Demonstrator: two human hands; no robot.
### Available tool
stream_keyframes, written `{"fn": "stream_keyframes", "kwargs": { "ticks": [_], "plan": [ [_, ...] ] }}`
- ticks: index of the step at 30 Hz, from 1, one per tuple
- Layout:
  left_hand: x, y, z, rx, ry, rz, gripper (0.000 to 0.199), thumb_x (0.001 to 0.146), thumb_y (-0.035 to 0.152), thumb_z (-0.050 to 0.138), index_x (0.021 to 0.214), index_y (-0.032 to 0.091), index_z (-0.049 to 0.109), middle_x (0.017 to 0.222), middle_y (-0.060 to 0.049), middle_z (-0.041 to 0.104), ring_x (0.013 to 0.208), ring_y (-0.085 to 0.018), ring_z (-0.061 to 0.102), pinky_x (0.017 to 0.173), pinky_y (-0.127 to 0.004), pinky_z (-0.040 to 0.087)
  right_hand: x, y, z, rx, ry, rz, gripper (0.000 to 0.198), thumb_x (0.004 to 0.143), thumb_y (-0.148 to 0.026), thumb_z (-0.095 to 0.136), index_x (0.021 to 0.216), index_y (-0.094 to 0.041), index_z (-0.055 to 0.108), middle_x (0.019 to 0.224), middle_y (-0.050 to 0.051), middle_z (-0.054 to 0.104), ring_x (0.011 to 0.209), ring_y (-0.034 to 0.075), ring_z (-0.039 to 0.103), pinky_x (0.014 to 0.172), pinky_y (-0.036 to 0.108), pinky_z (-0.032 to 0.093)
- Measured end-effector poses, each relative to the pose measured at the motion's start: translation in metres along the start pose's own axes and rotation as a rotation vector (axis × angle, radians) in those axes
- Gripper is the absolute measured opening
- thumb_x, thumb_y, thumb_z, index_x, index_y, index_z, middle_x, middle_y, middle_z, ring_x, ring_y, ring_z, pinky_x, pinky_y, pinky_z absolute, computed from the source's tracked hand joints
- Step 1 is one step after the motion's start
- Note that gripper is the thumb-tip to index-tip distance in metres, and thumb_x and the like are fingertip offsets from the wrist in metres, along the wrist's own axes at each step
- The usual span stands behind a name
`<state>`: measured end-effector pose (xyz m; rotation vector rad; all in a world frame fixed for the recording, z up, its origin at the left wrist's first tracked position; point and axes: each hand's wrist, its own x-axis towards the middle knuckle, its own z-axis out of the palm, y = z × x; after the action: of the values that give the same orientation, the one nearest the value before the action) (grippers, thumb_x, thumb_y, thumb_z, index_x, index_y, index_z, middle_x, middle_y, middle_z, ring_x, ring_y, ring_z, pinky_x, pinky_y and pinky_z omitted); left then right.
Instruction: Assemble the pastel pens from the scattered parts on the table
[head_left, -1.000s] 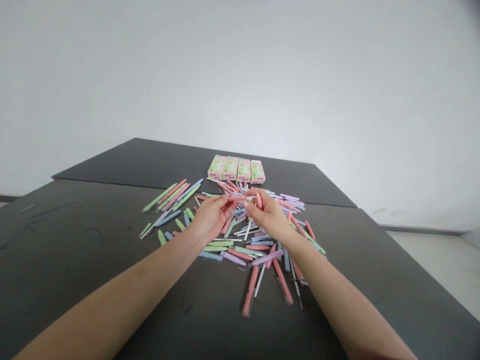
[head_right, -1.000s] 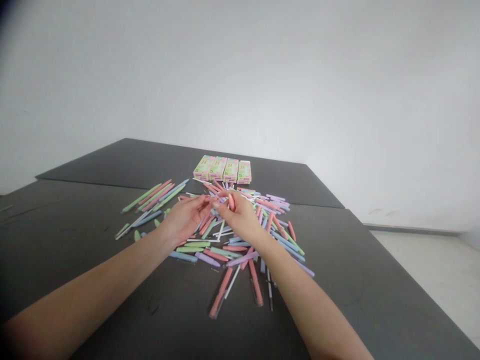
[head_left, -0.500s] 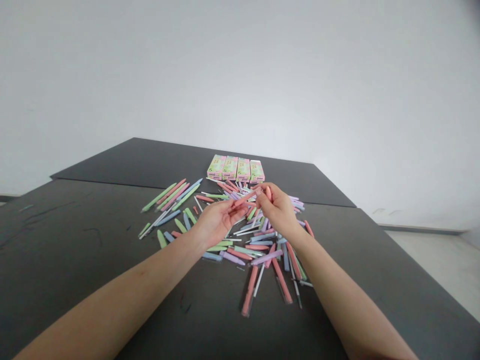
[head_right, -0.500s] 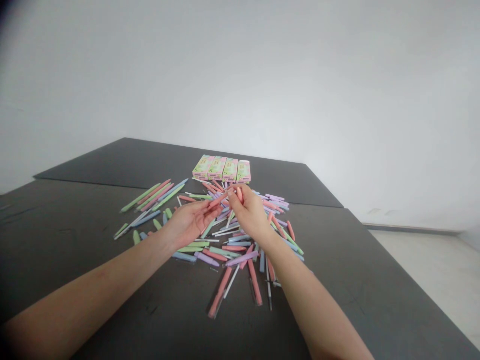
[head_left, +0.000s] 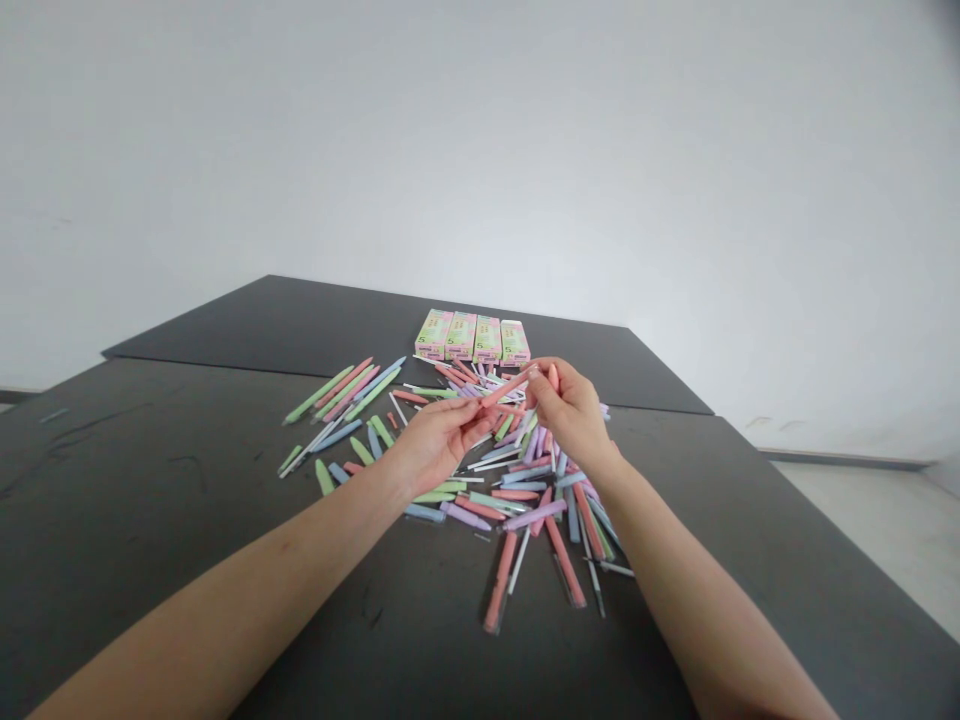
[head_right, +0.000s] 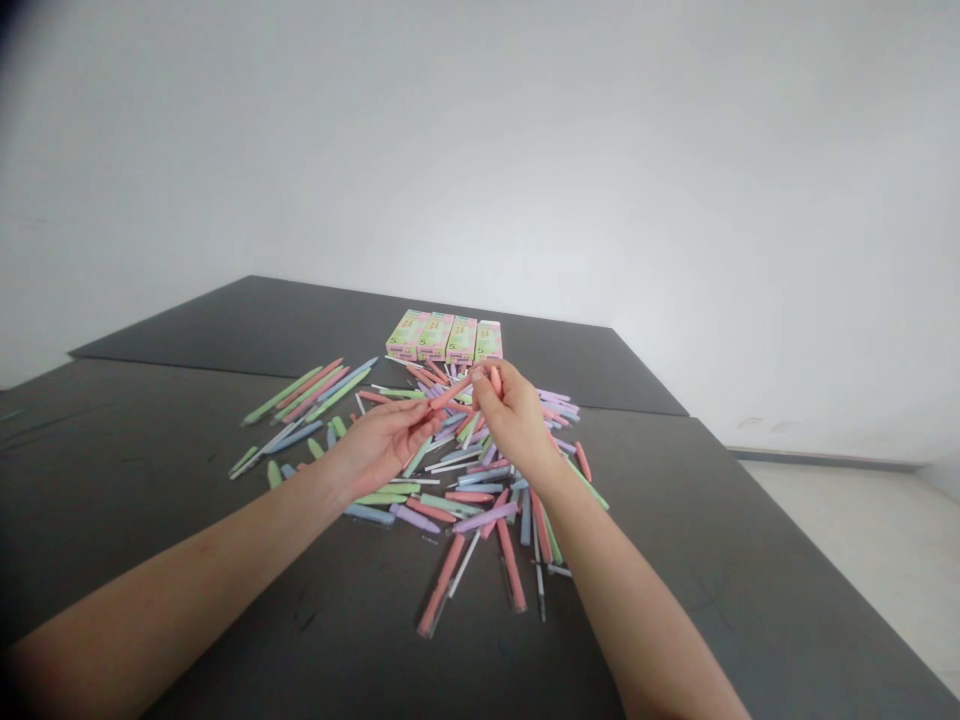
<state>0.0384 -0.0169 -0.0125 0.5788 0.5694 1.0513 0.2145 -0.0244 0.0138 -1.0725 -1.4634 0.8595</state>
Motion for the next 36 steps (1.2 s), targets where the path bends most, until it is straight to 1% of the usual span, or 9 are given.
{"fn": "stream_keyframes", "kwargs": {
  "ticks": [4, 9, 15, 19, 23, 27, 36],
  "plan": [
    [0.0004, 0.0007, 0.0008, 0.021, 0.011, -0.009, 0.024, 0.089, -0.003, 0.047, 0.082, 0.002, 0.07, 0.074, -0.009, 0.068, 0.064, -0.007, 0.067, 0.065, -0.011, 0.058, 0.0009, 0.0003, -0.0001, -0.028, 0.072, -0.051, 0.03, 0.085, -0.049, 0.056, 0.092, -0.02, 0.059, 0.062, -0.003, 0.053, 0.045, 0.008, 0.034, 0.042, 0.022, 0.027],
    [0.0009, -0.0002, -0.0007, 0.008, 0.017, -0.017, 0.023, 0.088, -0.003, 0.048, 0.081, 0.002, 0.069, 0.074, -0.009, 0.069, 0.064, -0.008, 0.067, 0.065, -0.012, 0.058, 0.0017, 0.0005, -0.0021, -0.058, 0.086, -0.074, 0.032, 0.086, -0.05, 0.054, 0.092, -0.019, 0.059, 0.063, -0.003, 0.053, 0.045, 0.008, 0.034, 0.043, 0.022, 0.028],
    [0.0028, -0.0019, -0.0027, 0.028, 0.037, 0.0, 0.022, 0.088, -0.003, 0.049, 0.082, 0.001, 0.069, 0.071, -0.009, 0.068, 0.061, -0.008, 0.066, 0.061, -0.012, 0.057, 0.0008, 0.0, -0.0016, -0.145, 0.083, -0.127, 0.034, 0.087, -0.052, 0.053, 0.093, -0.019, 0.059, 0.062, -0.002, 0.054, 0.047, 0.009, 0.039, 0.044, 0.022, 0.031],
    [0.0037, -0.0029, -0.0046, 0.018, 0.029, -0.003, 0.021, 0.088, -0.002, 0.05, 0.08, 0.001, 0.069, 0.07, -0.009, 0.068, 0.061, -0.008, 0.067, 0.06, -0.012, 0.058, -0.0016, -0.0043, -0.0026, -0.178, 0.087, -0.161, 0.033, 0.088, -0.05, 0.051, 0.095, -0.019, 0.06, 0.064, -0.001, 0.055, 0.049, 0.01, 0.041, 0.045, 0.023, 0.032],
    [0.0025, -0.0023, -0.0057, 0.016, 0.007, -0.021, 0.02, 0.088, -0.001, 0.051, 0.082, 0.001, 0.07, 0.071, -0.008, 0.068, 0.061, -0.008, 0.066, 0.06, -0.013, 0.058, -0.0022, -0.0068, -0.0034, -0.194, 0.09, -0.162, 0.032, 0.089, -0.049, 0.05, 0.094, -0.019, 0.06, 0.064, -0.001, 0.055, 0.05, 0.01, 0.041, 0.046, 0.023, 0.032],
    [0.0013, -0.0009, -0.0054, 0.025, -0.007, -0.029, 0.021, 0.088, -0.001, 0.05, 0.083, 0.002, 0.07, 0.067, -0.007, 0.067, 0.058, -0.007, 0.065, 0.056, -0.012, 0.056, -0.0012, -0.0059, -0.0031, -0.199, 0.099, -0.158, 0.031, 0.089, -0.048, 0.05, 0.093, -0.019, 0.06, 0.064, -0.001, 0.055, 0.05, 0.01, 0.041, 0.047, 0.023, 0.033],
    [0.0005, -0.0013, -0.0047, 0.073, -0.022, -0.035, 0.021, 0.088, 0.0, 0.052, 0.079, 0.002, 0.07, 0.065, -0.006, 0.066, 0.053, -0.005, 0.061, 0.052, -0.01, 0.054, -0.0023, -0.0077, -0.0028, -0.209, 0.081, -0.154, 0.031, 0.089, -0.048, 0.05, 0.094, -0.019, 0.06, 0.065, -0.001, 0.056, 0.051, 0.01, 0.042, 0.047, 0.023, 0.033]
  ]
}}
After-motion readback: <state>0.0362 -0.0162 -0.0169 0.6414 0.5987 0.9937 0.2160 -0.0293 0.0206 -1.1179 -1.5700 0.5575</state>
